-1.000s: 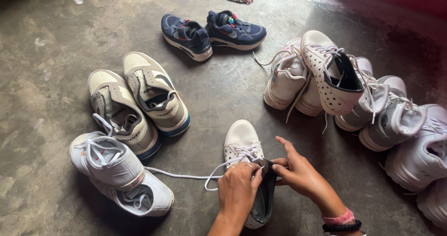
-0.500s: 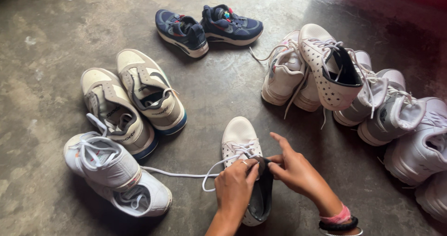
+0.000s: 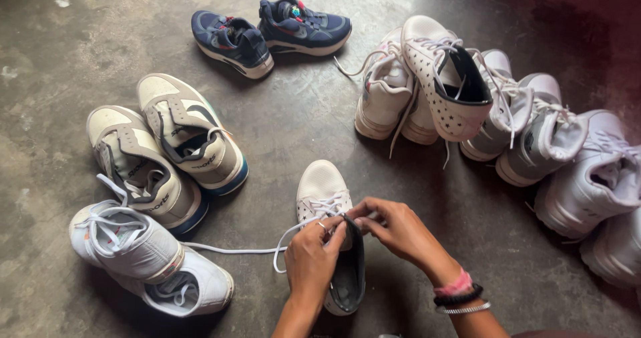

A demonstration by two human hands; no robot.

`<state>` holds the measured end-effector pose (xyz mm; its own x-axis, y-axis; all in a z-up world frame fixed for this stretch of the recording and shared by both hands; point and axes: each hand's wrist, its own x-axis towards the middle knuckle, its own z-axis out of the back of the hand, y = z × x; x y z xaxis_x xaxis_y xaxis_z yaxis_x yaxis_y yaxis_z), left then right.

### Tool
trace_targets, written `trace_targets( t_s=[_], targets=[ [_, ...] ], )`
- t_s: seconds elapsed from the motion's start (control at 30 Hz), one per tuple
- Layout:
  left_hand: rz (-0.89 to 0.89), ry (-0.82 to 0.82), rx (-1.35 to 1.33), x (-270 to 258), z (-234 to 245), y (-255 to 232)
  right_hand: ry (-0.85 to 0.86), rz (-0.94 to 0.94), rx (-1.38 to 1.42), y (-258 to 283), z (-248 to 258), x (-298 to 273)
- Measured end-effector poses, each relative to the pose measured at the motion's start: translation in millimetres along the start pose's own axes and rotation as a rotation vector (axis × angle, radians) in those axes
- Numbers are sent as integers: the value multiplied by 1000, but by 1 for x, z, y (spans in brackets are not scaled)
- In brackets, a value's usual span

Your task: The person sits on the floor and laces a white sneaker with star patterns, threading the laces through the eyelets and tying them. Several other shoes are arranged around the workspace.

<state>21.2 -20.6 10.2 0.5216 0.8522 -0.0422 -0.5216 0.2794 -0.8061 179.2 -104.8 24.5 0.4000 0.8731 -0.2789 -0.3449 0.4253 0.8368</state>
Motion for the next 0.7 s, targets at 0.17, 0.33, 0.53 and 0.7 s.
trace_targets(
  t_s=[0.17,0.33,0.53,0.7],
  targets=[
    [-59,112,230,4,8,0,-37,142,4,-6,-8,5],
    [-236,62,445,-3,6,-1,-153,143,-77,-5,-6,2],
    [-91,95,331,0,7,-4,-327,58,95,3,16,-1],
    [86,240,278,3,11,-3,-369,129,367,17,28,-2]
  ],
)
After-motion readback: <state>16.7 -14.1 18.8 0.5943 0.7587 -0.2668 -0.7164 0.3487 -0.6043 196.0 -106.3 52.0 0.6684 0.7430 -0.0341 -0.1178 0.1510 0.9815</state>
